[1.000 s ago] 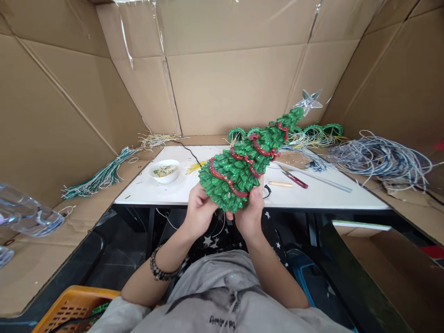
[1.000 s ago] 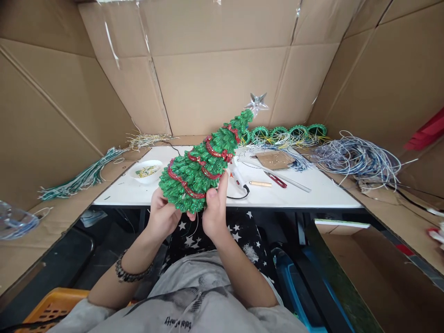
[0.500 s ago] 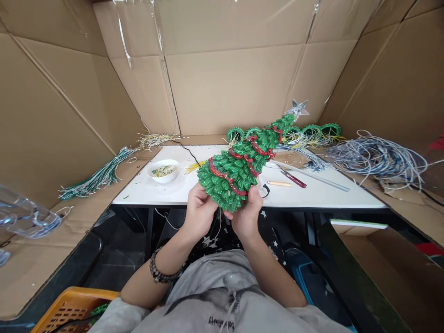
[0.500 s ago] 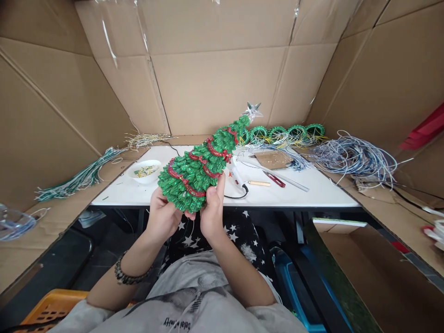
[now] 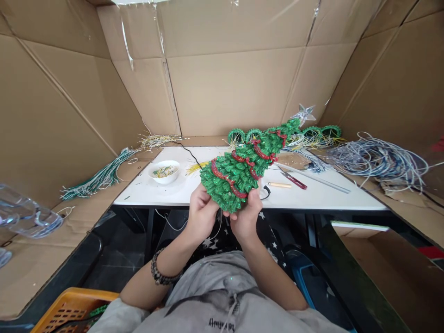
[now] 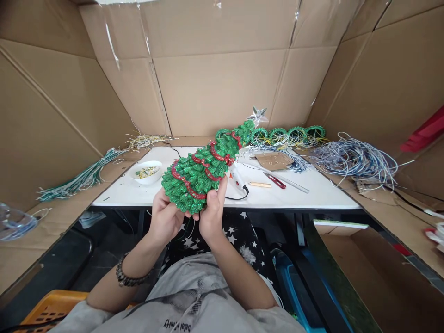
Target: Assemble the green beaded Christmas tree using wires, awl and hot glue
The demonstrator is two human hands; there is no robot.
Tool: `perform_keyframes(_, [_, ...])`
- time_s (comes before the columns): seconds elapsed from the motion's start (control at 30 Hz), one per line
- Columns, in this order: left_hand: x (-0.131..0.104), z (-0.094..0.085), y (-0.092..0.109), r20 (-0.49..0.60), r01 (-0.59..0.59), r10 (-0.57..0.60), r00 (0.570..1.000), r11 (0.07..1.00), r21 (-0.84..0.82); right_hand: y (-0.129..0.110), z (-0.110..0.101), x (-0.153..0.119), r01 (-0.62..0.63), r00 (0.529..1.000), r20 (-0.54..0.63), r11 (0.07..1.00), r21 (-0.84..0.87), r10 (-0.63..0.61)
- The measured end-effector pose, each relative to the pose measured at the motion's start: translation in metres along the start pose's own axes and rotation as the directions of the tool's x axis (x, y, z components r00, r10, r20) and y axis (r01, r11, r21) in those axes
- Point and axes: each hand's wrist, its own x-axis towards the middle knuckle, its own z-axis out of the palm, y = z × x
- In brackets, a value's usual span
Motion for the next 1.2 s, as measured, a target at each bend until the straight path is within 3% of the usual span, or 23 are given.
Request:
perform_keyframes(0.6, [0.004, 0.004, 0.002, 0.030, 0.140, -0.137, 0.990, 0.972, -0.187, 0.000, 0.000, 0.005, -0.074, 0.997, 0.035, 0.994, 0.083, 0.071])
perform_keyframes(0.87, [0.004, 0.000, 0.000, 0.062, 0.115, -0.107, 0.992, 0.980, -0.160, 0.002, 0.002, 0.008, -0.061, 0.995, 0.091, 0.982, 0.177, 0.046])
perform_keyframes(1.07, [0.006, 0.000, 0.000, 0.176, 0.053, -0.036, 0.984, 0.994, -0.094, -0.006, 0.005, 0.008, -0.166, 0.984, 0.098, 0.970, 0.175, 0.151])
perform_keyframes(1.2, [0.004, 0.002, 0.001, 0.155, 0.025, -0.015, 0.988, 0.998, -0.061, -0.012, 0.007, 0.008, -0.221, 0.974, 0.087, 0.955, 0.197, 0.207])
